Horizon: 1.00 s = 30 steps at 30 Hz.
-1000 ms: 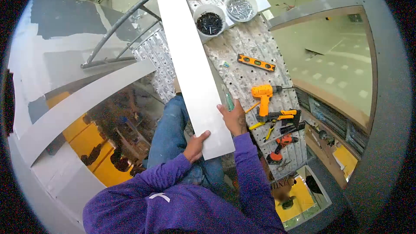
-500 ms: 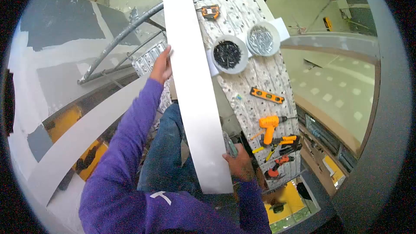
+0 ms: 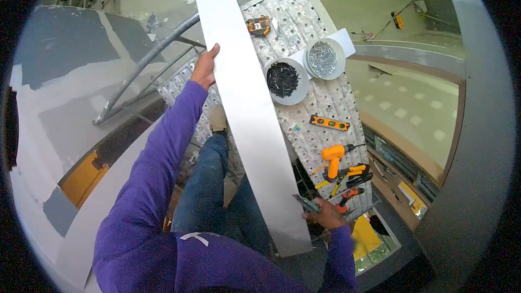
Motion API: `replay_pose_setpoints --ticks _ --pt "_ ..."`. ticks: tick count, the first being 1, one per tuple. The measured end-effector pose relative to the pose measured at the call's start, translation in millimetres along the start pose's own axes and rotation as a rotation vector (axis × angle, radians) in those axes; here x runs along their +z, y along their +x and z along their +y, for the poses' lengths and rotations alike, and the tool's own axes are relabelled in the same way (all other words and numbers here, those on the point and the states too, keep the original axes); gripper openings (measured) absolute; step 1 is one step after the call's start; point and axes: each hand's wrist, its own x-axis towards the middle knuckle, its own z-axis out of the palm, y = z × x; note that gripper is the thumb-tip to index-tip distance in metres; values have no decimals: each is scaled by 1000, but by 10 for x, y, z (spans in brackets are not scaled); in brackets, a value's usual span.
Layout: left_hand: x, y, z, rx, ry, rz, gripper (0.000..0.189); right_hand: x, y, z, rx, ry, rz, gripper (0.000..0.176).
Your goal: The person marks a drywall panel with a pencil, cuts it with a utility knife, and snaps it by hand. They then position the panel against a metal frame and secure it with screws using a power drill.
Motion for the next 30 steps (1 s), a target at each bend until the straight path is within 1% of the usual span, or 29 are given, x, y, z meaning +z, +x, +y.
replay_pose_setpoints --ticks 1,3,5,7,8,9,10,11,12,13,15,18,20,24,30 --pt "-27 -135 -35 -9 0 -2 45 -19 -30 -60 -44 -21 109 46" --pt "-73 -445 -121 -25 56 56 44 -98 47 -303 -138 -64 318 42" --pt "-132 -743 -185 -39 116 116 43 -305 217 -740 -247 77 350 44" --pt "-176 -945 -244 -20 117 120 44 -443 566 -1331 -390 10 525 45" --pt "-200 -1025 -287 -27 111 129 43 -433 722 -1735 -586 -44 685 46" --pt "-231 -1077 -318 -34 107 139 43 -477 902 -2160 -559 95 592 46" --pt "-262 -1108 -334 -49 92 136 42 -483 1095 -2575 -694 92 645 47" --pt "-276 -1123 -345 -64 77 130 42 -490 1301 -2969 -606 80 628 46" --pt "-280 -1123 -353 -76 62 122 41 -499 1490 -3319 -629 1 659 45" --pt "-282 -1140 -353 -90 54 123 40 -504 1686 -3629 -557 -39 686 45" --pt "-272 -1133 -319 -113 40 119 39 -532 2130 -4031 -581 -155 771 47" --pt "-343 -1060 -401 -69 38 111 37 -572 2507 -4304 -602 -181 764 49" --pt "-346 -1055 -410 -90 3 133 35 -569 2663 -4383 -564 -179 751 47" --pt "-304 -1067 -411 -96 -53 154 35 -521 2777 -4426 -561 -184 745 45" --pt "-223 -1150 -280 -107 -14 163 36 -483 2780 -4490 -530 -174 783 46"
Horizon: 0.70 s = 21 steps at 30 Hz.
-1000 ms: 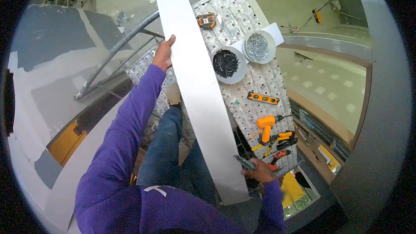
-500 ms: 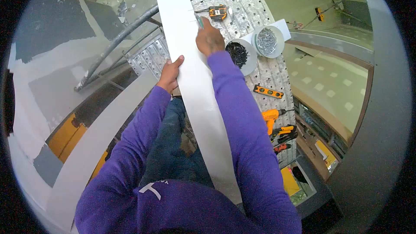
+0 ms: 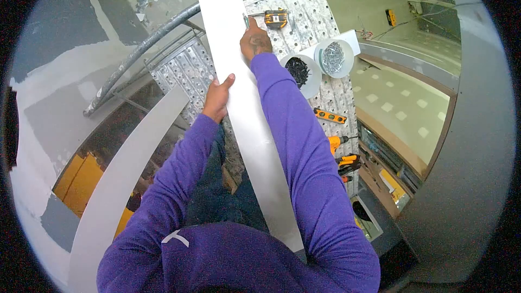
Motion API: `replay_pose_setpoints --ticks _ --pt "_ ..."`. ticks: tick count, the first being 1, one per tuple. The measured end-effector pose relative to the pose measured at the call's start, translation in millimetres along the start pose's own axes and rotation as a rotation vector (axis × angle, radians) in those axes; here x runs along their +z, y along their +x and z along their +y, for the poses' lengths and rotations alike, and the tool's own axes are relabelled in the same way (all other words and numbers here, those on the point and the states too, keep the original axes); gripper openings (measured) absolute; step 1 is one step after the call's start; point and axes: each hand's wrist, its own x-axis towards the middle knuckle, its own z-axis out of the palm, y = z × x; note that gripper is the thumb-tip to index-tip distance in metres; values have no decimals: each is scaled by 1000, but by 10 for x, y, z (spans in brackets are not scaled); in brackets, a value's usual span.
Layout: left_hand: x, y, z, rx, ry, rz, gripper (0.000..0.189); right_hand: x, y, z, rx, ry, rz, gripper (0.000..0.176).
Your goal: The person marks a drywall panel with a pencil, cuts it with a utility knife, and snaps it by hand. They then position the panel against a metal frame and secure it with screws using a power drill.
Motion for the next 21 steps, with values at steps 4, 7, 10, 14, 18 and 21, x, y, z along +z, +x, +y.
replay_pose_setpoints --ticks 4,7,10,14,18,21 --pt "-13 33 -8 36 -18 3 35 20 24 -2 -31 -1 21 45" --pt "-34 55 -8 27 -9 7 35 -8 31 -19 -34 -27 -4 45" --pt "-8 28 67 23 -17 11 35 -7 65 -58 -48 -47 -16 45" --pt "43 -37 160 -8 -23 34 36 37 114 -70 -45 -125 -27 43" --pt "65 -6 135 17 -15 77 34 -14 199 -198 12 -227 -125 42" --pt "84 6 136 30 -17 108 32 -91 184 -261 44 -266 -161 43"
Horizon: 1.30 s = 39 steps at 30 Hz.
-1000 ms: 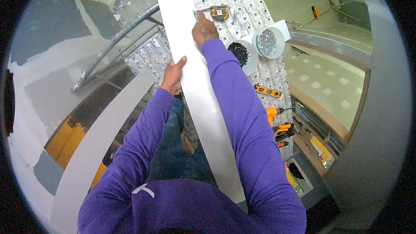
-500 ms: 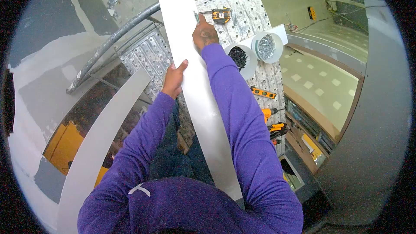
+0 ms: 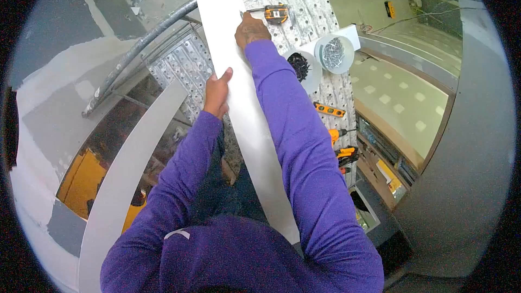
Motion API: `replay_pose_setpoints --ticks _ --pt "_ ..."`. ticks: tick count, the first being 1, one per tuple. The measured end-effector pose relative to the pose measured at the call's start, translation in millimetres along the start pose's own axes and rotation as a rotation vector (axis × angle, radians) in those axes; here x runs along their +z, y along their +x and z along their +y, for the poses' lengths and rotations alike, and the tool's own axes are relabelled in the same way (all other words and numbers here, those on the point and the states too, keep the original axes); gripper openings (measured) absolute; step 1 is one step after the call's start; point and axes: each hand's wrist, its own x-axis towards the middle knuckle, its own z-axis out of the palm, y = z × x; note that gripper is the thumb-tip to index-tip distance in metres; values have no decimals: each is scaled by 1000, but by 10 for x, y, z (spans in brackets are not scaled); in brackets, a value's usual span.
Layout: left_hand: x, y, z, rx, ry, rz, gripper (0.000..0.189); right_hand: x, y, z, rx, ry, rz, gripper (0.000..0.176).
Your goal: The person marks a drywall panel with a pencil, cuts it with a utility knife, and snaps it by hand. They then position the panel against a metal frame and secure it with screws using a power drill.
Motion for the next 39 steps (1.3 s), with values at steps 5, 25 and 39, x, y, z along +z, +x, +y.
replay_pose_setpoints --ticks 5,25,39 --pt "58 -21 24 27 -10 40 30 -34 -222 72 43 66 -37 46" --pt "-298 -957 392 36 23 -74 50 900 -1661 4082 641 478 499 65" --pt "715 -3268 -963 118 86 -307 44 -1953 -3255 1804 -427 777 193 53"
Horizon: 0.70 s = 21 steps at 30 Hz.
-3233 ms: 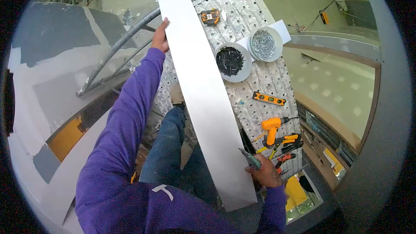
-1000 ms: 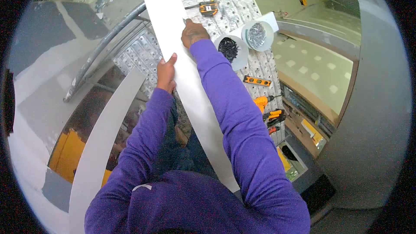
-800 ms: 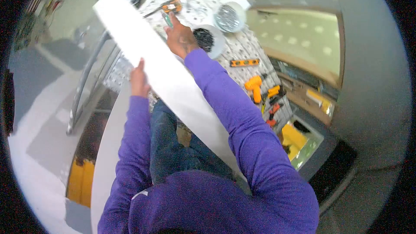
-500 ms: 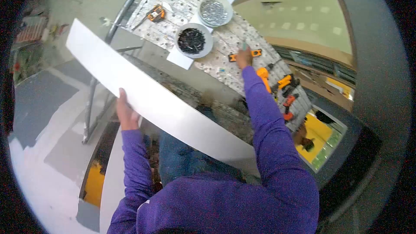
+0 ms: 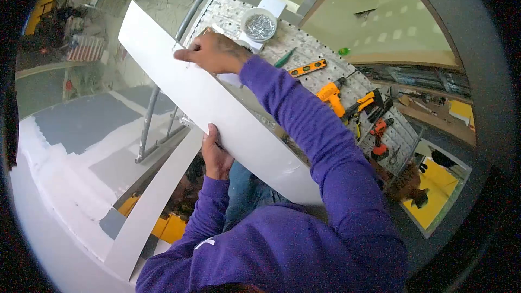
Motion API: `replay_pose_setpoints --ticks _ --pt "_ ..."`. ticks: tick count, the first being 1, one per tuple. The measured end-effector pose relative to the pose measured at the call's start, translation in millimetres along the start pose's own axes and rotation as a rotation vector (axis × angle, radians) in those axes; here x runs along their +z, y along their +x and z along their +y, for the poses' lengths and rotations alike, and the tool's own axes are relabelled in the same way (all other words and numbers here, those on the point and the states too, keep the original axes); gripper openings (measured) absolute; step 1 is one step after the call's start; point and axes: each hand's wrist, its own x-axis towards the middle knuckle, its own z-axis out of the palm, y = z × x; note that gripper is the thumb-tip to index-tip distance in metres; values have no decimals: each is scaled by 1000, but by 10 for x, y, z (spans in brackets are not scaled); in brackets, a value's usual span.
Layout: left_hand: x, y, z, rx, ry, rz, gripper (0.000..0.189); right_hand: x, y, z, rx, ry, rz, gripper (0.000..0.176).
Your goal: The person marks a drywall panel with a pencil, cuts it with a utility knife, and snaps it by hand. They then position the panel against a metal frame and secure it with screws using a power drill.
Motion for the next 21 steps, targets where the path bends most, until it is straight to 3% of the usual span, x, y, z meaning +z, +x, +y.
replay_pose_setpoints --ticks 5,6,9,10,13,15,17,19,21 --pt "421 -376 -53 65 3 -150 41 -516 -284 -422 -68 -86 -80 49" --pt "463 -430 -69 67 -14 -181 42 -651 -386 -499 -35 -20 -146 46" --pt "527 -553 -106 63 -47 -255 42 -735 -470 -388 -66 583 -303 43" --pt "558 -597 -124 58 -57 -277 42 -805 -550 -421 -67 631 -320 43" --pt "693 -753 -68 119 61 -264 41 -944 -670 -652 -329 263 -72 60" --pt "663 -824 -18 77 24 -291 40 -1058 -758 -837 -425 83 -54 55" --pt "626 -840 11 48 48 -228 39 -947 -716 -807 -482 191 -5 47" --pt "619 -925 84 4 12 -265 41 -808 -777 -785 -351 435 6 43" --pt "635 -943 68 103 109 -198 44 -458 -622 -649 -436 548 162 44"
